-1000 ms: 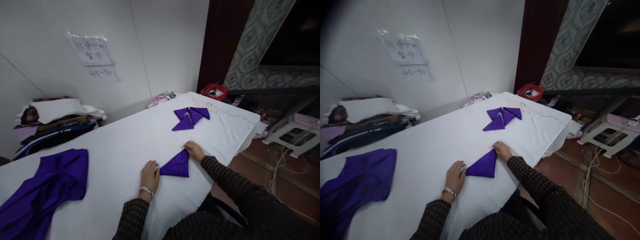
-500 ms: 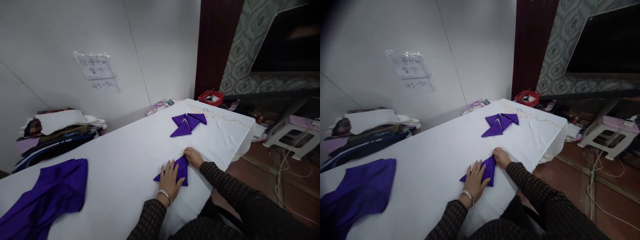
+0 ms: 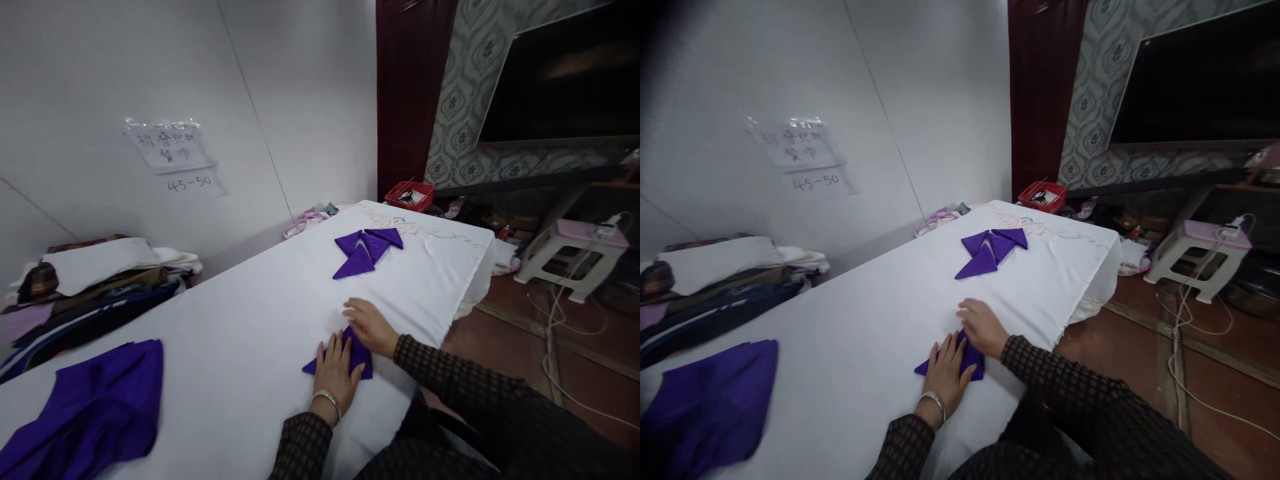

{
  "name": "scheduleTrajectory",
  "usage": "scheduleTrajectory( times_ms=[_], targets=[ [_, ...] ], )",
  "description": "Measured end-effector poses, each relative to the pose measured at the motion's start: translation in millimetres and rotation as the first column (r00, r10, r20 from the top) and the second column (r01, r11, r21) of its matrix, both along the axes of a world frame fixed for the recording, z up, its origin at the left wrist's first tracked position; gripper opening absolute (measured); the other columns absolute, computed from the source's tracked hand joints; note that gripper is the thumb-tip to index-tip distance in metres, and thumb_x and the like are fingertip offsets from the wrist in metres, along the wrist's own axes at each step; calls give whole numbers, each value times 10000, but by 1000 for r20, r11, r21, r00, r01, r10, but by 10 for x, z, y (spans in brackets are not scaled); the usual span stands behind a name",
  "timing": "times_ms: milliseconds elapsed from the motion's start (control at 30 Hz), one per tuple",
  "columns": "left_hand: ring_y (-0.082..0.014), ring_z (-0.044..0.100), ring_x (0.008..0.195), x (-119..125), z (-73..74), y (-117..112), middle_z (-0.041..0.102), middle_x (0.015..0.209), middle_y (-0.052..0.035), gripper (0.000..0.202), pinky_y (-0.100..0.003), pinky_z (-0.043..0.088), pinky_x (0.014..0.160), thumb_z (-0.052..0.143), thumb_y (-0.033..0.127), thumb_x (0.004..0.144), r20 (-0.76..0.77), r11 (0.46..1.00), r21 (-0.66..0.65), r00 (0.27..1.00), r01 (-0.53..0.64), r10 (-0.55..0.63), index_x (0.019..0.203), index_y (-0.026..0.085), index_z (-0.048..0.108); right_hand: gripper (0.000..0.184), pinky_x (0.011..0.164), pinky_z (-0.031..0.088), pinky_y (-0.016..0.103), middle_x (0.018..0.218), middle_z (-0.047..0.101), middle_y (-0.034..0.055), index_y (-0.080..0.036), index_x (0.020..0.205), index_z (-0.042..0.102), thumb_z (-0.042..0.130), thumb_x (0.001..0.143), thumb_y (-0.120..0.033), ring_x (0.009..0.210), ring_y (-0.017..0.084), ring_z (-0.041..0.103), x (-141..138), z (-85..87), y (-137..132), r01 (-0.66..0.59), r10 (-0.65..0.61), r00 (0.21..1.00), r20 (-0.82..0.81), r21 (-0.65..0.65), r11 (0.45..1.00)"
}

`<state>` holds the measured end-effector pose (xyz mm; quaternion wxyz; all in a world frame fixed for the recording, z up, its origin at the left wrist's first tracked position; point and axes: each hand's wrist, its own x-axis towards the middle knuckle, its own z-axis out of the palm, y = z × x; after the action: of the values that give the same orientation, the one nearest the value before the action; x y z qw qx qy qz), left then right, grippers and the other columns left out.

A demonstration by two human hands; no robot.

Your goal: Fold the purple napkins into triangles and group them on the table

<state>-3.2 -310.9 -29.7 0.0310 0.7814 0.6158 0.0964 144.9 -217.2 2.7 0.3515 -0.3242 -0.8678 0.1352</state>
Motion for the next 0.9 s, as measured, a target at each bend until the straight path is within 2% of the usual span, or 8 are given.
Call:
scheduleTrajectory(
  times_ms=[67, 133, 267, 367, 467, 600, 767, 900],
  targets=[
    [-297, 328, 1335, 14, 19, 9, 438, 1413, -79, 518, -556, 175, 1113, 400, 421, 880, 4, 1000, -17, 1000, 11, -11, 1367, 249, 435, 340, 1094, 237, 446, 1341, 503, 99, -212, 1208, 562, 447, 895, -278, 1311, 216, 343, -159, 77, -199, -173, 176, 982, 70, -41, 984],
    [-306, 361, 1313, 29, 42, 16, 489, 1373, -71, 490, -566, 147, 1118, 407, 397, 876, 3, 999, -33, 1000, 17, -17, 1349, 279, 461, 415, 1105, 185, 487, 1405, 437, 109, -218, 1273, 512, 441, 906, -397, 1352, 240, 281, -278, 105, -321, -244, 263, 952, 156, -133, 961],
    [-314, 331, 1332, 31, 47, 14, 465, 1393, -76, 528, -545, 178, 1122, 417, 428, 865, 16, 999, -31, 1000, -11, 11, 1361, 249, 449, 519, 1080, 171, 558, 1418, 408, 159, -189, 1321, 468, 417, 901, -490, 1352, 310, 271, -304, 10, -300, -120, 182, 948, 263, -235, 965],
    [-308, 330, 1335, 8, 5, 15, 451, 1400, -98, 551, -533, 221, 1112, 386, 458, 878, 18, 1000, -13, 1000, -14, 14, 1354, 191, 461, 499, 1073, 188, 550, 1393, 441, 161, -182, 1300, 497, 376, 920, -483, 1338, 310, 301, -201, -118, -165, 3, 62, 951, 304, -207, 978],
    [-302, 333, 1335, -8, -30, 28, 419, 1420, -108, 565, -534, 240, 1102, 343, 474, 896, 11, 1000, 17, 1000, -13, 13, 1350, 160, 462, 530, 1067, 192, 557, 1420, 406, 171, -170, 1313, 492, 352, 924, -503, 1346, 313, 288, -78, -212, -26, 103, -32, 940, 339, -193, 976],
    [-297, 323, 1342, -2, -23, 35, 356, 1455, -102, 579, -524, 244, 1099, 323, 485, 902, 0, 1000, 25, 1000, -13, 13, 1371, 164, 432, 578, 1068, 166, 579, 1454, 354, 161, -175, 1348, 457, 373, 906, -539, 1361, 326, 252, 56, -267, 102, 173, -85, 914, 396, -192, 966],
    [-281, 312, 1349, 11, -37, 30, 338, 1467, -95, 574, -511, 236, 1100, 320, 487, 904, -19, 1000, 22, 1000, -21, 21, 1383, 184, 411, 599, 1087, 150, 543, 1476, 321, 132, -194, 1381, 415, 359, 906, -553, 1374, 305, 226, 125, -251, 161, 170, -66, 889, 454, -193, 966],
    [-262, 273, 1368, 14, -66, 46, 304, 1487, -81, 586, -503, 208, 1111, 302, 497, 905, -41, 1000, 1, 999, -30, 30, 1401, 196, 374, 639, 1097, 138, 530, 1502, 254, 137, -167, 1417, 353, 294, 917, -561, 1391, 298, 176, 94, -82, 127, 196, -37, 871, 490, -278, 941]
  ],
)
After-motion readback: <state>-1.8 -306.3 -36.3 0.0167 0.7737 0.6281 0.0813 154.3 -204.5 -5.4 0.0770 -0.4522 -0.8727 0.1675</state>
